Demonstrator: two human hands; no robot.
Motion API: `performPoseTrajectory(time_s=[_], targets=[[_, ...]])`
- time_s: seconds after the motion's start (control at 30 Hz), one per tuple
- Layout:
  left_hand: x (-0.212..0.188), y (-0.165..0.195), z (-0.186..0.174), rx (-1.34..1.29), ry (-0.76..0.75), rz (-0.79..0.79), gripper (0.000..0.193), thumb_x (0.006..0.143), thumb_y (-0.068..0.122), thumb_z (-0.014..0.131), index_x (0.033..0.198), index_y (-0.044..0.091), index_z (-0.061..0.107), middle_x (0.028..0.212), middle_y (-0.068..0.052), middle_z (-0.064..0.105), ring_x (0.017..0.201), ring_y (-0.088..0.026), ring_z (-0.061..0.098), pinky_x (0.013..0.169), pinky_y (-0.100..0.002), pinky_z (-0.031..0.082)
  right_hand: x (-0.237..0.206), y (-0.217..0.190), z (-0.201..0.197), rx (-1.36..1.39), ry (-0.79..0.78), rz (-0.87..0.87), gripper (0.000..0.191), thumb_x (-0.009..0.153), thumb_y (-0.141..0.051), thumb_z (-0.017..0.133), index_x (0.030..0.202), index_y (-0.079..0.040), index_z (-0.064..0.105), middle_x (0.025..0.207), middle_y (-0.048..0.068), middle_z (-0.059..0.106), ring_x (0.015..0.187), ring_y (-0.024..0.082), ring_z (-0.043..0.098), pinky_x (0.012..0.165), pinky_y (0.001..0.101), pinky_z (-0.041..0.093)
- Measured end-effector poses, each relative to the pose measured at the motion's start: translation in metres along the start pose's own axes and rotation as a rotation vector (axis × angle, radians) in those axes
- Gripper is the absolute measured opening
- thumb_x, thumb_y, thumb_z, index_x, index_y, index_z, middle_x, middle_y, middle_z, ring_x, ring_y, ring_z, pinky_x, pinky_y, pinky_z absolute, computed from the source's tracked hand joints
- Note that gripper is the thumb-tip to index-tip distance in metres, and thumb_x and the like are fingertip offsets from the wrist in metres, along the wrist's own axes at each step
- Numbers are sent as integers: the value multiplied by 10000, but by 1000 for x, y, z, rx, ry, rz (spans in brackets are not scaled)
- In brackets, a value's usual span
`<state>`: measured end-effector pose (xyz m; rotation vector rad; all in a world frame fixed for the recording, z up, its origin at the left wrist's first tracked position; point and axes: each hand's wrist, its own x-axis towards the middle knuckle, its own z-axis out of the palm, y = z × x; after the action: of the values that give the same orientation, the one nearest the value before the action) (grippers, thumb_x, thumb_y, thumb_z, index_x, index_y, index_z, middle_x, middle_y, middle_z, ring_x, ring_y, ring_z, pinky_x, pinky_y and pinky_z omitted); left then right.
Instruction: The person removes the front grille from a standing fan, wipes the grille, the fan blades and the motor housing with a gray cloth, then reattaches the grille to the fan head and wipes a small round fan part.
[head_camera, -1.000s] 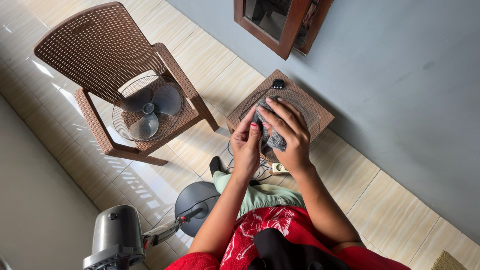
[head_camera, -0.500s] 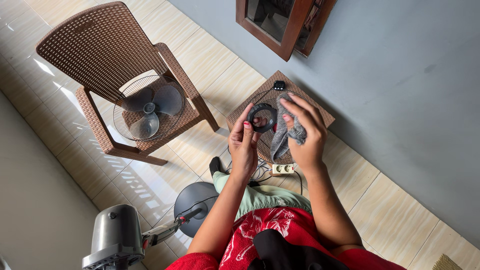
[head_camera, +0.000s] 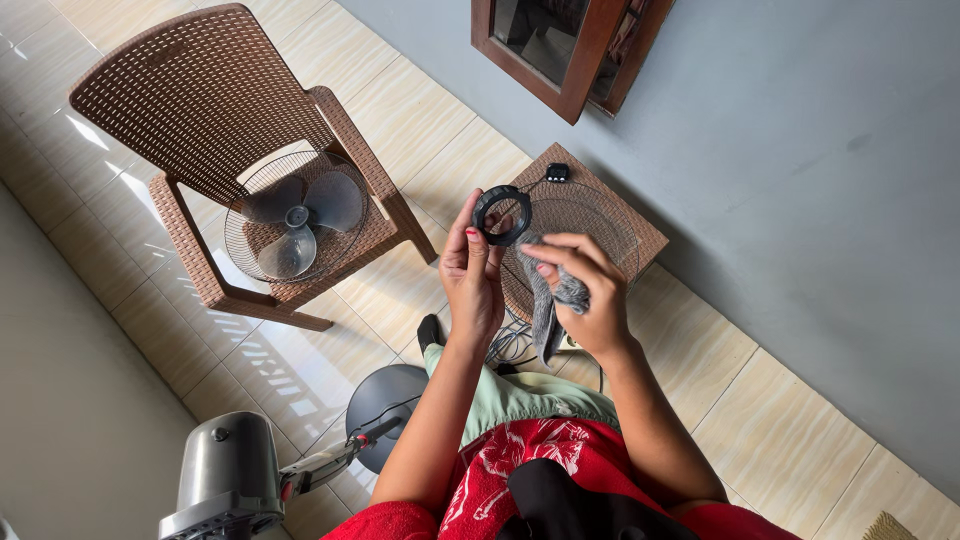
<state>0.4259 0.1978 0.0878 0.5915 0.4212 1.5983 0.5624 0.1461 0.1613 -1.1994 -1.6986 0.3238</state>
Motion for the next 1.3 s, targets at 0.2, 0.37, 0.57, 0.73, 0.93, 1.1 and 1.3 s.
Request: performPoseTrajectory(time_s=[0.2,0.37,0.57,0.73,0.93,1.1,1.3], targets=[[-6,-7,4,-22,14,-50,513,1072,194,586,1534,6,467,1318,-115,661,1230,-214,640,1077,-361,533,8,-4,9,-153,166,-55,323,955,-6,730,1257,-121,736,1276,106,656,1122,296,684,953,387,560],[-5,-7,2,-48,-27,-19,510,1108,190,594,1568,12,465,1299,-163,684,1205,-202,630,1023,-324,533,1,-11,15,-146,36,-111,445,828,58,712,1233,-121,750,1264,85,665,1103,288,663,953,402,555],[-5,-4,-3,5,12,-25,506,1091,194,587,1548,10,474,1239,-112,670,1225,-204,653,1025,-333,539,6,-1,9,-169,51,-188,484,775,92,709,1209,-116,759,1236,80,678,1107,284,656,951,397,559],[-8,-8,-4,-16,2,-30,506,1102,212,586,1552,4,483,1242,-93,659,1190,-211,661,1069,-381,555,13,7,-2,-183,192,-51,395,885,98,724,1215,-115,764,1238,87,686,1087,261,673,933,368,557],[-8,-9,-2,7,10,-44,496,1079,205,577,1523,4,485,1325,-115,667,1216,-199,660,1029,-336,535,6,0,1,-174,175,-200,368,893,48,741,1217,-127,751,1250,75,678,1133,282,668,990,380,562],[-10,-11,1,45,-28,-10,453,1095,159,594,1512,-3,520,1320,-93,665,1189,-164,639,1031,-318,532,4,-1,10,-266,76,-274,374,836,32,742,1181,-108,769,1248,76,697,1119,295,656,989,401,545],[-13,-9,-3,290,3,75,410,1084,132,657,1464,-16,621,1186,-29,604,1081,-122,597,914,-268,474,13,6,-6,-72,311,-6,367,983,-13,757,1328,-19,630,1303,96,657,1189,289,667,1024,383,552]])
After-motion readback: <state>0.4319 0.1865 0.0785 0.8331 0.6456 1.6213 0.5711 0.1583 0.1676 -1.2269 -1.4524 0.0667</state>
